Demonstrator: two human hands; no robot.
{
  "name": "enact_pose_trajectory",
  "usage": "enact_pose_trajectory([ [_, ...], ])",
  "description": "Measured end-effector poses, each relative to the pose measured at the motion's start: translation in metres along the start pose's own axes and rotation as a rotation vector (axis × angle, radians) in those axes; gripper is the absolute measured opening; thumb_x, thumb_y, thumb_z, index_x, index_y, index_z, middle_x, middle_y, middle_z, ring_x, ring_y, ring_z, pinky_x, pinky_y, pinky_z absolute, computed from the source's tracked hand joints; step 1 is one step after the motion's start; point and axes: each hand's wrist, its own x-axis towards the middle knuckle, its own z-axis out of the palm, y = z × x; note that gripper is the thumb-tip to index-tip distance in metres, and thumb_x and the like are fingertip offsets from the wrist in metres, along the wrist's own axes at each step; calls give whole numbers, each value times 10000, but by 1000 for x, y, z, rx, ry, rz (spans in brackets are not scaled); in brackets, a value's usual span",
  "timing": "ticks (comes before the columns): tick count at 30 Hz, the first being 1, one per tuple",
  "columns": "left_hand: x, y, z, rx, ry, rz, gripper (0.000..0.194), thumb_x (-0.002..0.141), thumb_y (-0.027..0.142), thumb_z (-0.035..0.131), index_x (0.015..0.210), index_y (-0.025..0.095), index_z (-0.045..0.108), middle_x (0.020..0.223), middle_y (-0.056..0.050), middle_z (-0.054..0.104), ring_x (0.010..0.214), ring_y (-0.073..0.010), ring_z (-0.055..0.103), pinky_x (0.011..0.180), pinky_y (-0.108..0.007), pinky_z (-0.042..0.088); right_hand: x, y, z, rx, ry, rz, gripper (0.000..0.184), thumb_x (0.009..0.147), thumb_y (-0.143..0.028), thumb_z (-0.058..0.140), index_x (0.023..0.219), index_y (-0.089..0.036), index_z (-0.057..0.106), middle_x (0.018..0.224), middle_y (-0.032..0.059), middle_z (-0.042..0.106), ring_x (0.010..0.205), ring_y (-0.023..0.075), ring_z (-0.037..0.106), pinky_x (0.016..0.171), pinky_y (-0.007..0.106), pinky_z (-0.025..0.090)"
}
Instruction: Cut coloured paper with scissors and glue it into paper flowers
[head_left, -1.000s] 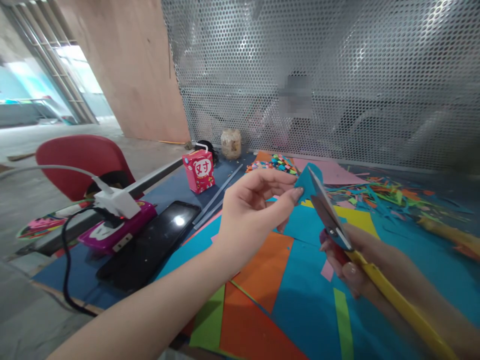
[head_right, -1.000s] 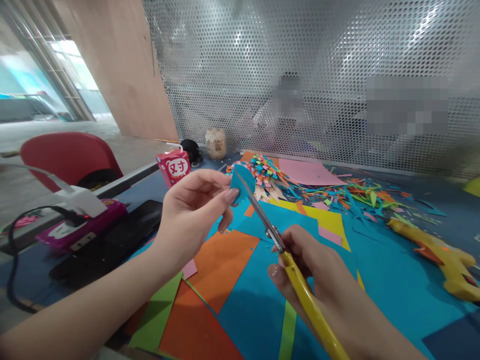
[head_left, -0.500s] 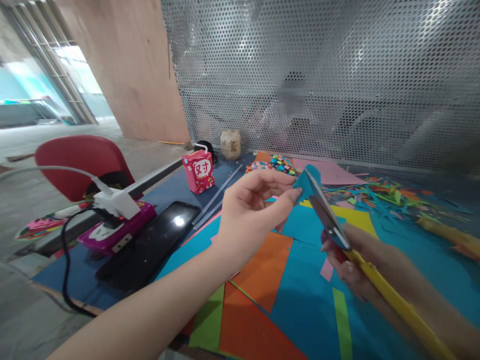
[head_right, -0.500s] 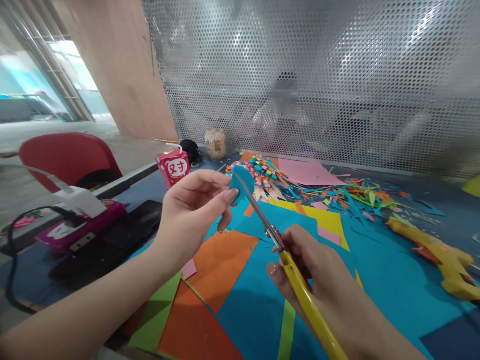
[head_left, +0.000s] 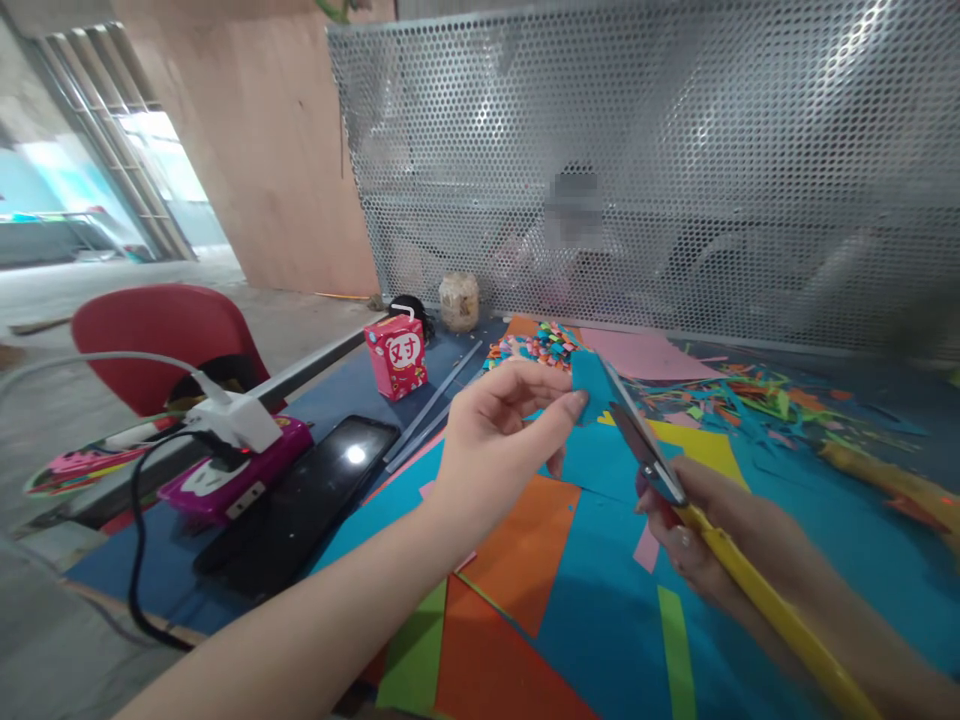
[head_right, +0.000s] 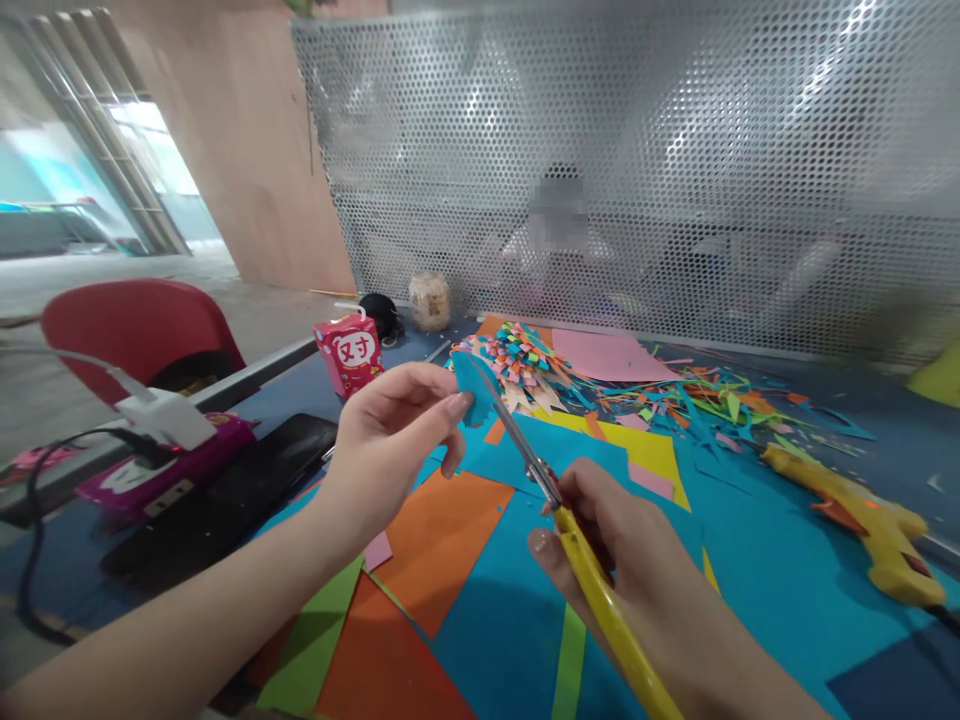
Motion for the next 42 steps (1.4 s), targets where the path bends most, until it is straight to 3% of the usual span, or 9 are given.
enact_pose_trajectory([
  [18, 1, 1, 1, -85, -67, -184, 160, 686, 252, 620, 603, 148, 531, 567, 0, 592, 428, -64, 486, 394, -188, 374, 2, 0, 5, 80, 62, 46, 215, 766, -441, 437, 733, -233, 393, 520, -64, 334, 407, 91, 272, 369, 223, 205],
  [29, -2, 1, 1, -48, -166, -204, 146, 724, 243, 589, 624, 138, 571, 583, -10, 587, 479, -70, 496, 446, -197, 389, 1, -10, 4, 136, 20, 36, 253, 799, -463, 372, 716, -224, 363, 515, -77, 281, 390, 75, 230, 371, 215, 192],
  [32, -3, -1, 2, -65, -183, -214, 145, 724, 246, 587, 624, 142, 580, 583, -9, 591, 484, -72, 502, 440, -191, 395, 1, -10, 4, 64, 40, -5, 235, 798, -442, 383, 713, -222, 379, 521, -69, 306, 418, 85, 265, 372, 206, 225],
  [38, -2, 1, 5, -45, -139, -238, 200, 732, 275, 571, 588, 138, 589, 579, -25, 617, 463, -73, 504, 428, -188, 396, 3, -9, 3, -38, 57, -4, 217, 778, -408, 415, 669, -225, 374, 519, -61, 342, 427, 98, 325, 373, 208, 266],
  [42, 1, 1, 3, 111, -80, -215, 192, 733, 275, 565, 656, 129, 664, 606, -38, 637, 461, -74, 493, 431, -195, 406, 6, -13, 3, 51, 33, 130, 226, 777, -415, 423, 671, -231, 344, 478, -91, 293, 356, 74, 286, 336, 203, 248],
])
